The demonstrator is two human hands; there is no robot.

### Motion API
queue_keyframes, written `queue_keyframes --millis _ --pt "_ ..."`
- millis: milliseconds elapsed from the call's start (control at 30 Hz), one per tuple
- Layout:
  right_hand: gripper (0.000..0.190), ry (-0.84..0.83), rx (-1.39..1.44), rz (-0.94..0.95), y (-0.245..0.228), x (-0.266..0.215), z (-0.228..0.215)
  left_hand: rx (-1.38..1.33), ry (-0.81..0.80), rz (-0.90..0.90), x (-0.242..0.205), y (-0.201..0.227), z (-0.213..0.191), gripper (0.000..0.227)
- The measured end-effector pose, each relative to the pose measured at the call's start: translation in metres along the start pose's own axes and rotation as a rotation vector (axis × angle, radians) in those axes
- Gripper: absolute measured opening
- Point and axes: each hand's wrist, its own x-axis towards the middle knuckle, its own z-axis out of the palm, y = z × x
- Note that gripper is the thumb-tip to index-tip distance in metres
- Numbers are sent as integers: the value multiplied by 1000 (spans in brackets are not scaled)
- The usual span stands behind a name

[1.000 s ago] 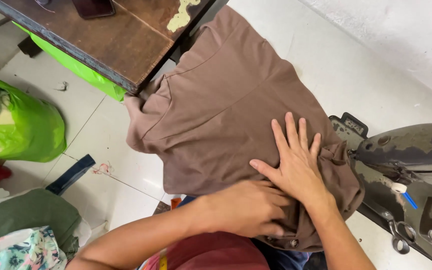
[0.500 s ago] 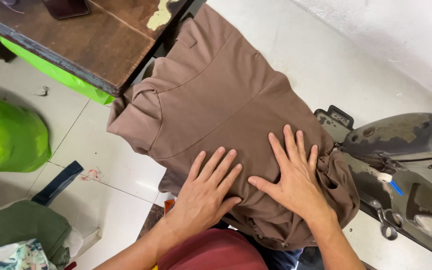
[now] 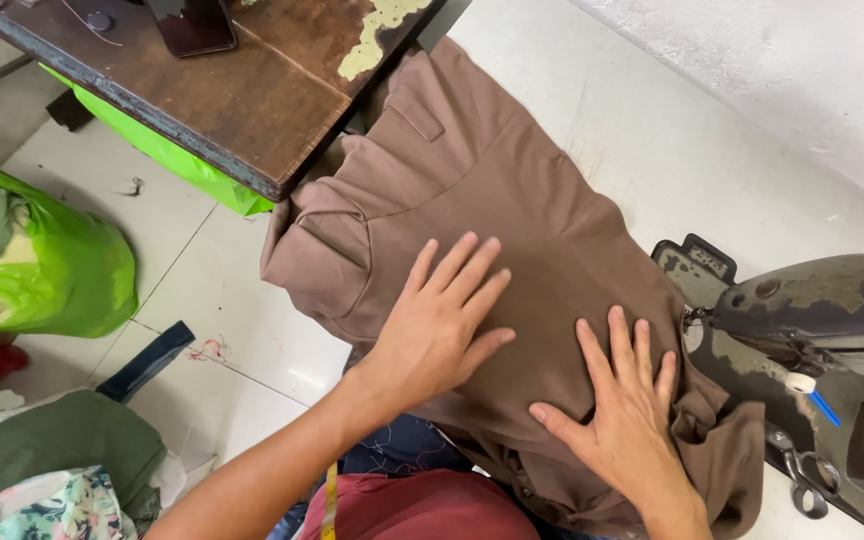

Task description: Measuring and marking a brown garment on a sewing machine table using a measuring tape and chalk.

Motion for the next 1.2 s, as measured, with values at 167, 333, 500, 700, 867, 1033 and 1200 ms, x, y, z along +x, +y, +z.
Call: queue_keyframes --millis 167,333,500,700,867,1033,1200 --pt "104 -244 63 178 -8 -8 -26 346 -247 -152 -7 30 27 81" --pt "61 111 222 -85 -41 41 -62 287 -252 -202 -19 56 32 79" --pt "61 115 330 -240 -56 97 -34 228 -215 -234 -28 61 31 87" --pt "64 263 227 -159 -22 89 -8 -232 -122 -197 -38 45 1 52" --pt "81 473 187 25 14 94 18 -162 426 -390 -72 -1 -21 27" --pt "46 482 208 87 35 105 42 -658 713 -1014 -87 -8 -11 26" --pt "20 494 378 69 -3 114 23 -845 757 -1208 -104 -39 17 33"
